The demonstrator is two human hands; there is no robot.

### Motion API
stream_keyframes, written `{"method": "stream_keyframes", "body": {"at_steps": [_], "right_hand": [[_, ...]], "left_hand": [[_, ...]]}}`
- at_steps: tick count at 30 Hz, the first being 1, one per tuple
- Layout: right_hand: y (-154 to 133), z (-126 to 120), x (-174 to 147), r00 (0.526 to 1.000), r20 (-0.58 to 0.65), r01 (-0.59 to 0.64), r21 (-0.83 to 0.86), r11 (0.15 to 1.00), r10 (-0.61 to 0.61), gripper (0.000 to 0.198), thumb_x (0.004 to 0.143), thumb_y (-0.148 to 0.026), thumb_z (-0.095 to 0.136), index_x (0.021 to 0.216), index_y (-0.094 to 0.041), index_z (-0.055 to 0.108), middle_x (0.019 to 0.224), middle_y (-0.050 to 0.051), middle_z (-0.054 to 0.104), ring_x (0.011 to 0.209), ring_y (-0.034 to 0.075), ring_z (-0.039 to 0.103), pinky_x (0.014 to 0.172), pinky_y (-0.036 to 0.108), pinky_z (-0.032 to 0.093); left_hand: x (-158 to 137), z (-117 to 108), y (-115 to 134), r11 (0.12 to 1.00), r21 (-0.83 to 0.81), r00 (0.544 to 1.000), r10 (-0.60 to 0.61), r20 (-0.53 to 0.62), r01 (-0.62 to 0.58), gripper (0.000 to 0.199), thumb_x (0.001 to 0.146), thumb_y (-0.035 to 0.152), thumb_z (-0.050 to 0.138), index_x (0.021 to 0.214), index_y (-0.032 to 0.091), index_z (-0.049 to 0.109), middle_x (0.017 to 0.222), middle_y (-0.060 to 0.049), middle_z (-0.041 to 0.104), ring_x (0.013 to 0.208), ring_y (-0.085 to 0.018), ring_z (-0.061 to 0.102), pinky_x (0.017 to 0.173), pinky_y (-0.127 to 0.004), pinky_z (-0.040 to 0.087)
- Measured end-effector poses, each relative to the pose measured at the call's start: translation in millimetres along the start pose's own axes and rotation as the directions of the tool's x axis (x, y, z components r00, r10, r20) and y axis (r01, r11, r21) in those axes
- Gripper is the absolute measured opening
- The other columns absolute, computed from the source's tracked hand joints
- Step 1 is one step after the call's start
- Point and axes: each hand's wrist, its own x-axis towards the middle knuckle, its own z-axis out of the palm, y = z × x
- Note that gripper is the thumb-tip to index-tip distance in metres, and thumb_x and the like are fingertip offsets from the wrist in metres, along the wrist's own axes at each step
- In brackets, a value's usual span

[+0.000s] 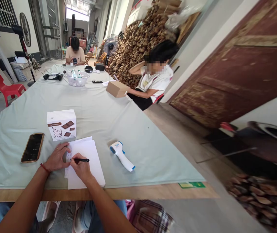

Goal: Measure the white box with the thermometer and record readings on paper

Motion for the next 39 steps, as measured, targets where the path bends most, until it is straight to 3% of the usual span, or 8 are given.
{"method": "stream_keyframes", "body": {"at_steps": [33,39], "right_hand": [[1.3,-1.9,-0.9,1.000,0.008,-0.020,0.006,1.000,0.020,0.011,0.069,-0.034,0.053,0.063,-0.024,0.053,0.057,-0.002,0.056,0.054,0.015,0.051,0.054,0.029,0.044],[-0.8,-3.7,-2.2,0.997,0.026,-0.075,0.030,0.997,0.074,0.012,0.069,-0.035,0.053,0.063,-0.024,0.052,0.057,-0.003,0.054,0.053,0.015,0.049,0.053,0.028,0.042]], "left_hand": [[1.3,0.2,2.0,0.999,-0.020,0.999,-0.029,0.023,0.029,0.041,0.062,0.033,0.074,0.098,0.021,0.057,0.134,-0.015,0.051,0.129,-0.034,0.047,0.115,-0.056,0.025],[2.5,-0.5,4.7,0.998,-0.029,0.998,-0.045,0.052,0.047,0.043,0.062,0.033,0.074,0.100,0.020,0.056,0.136,-0.016,0.050,0.131,-0.033,0.045,0.117,-0.055,0.022]]}}
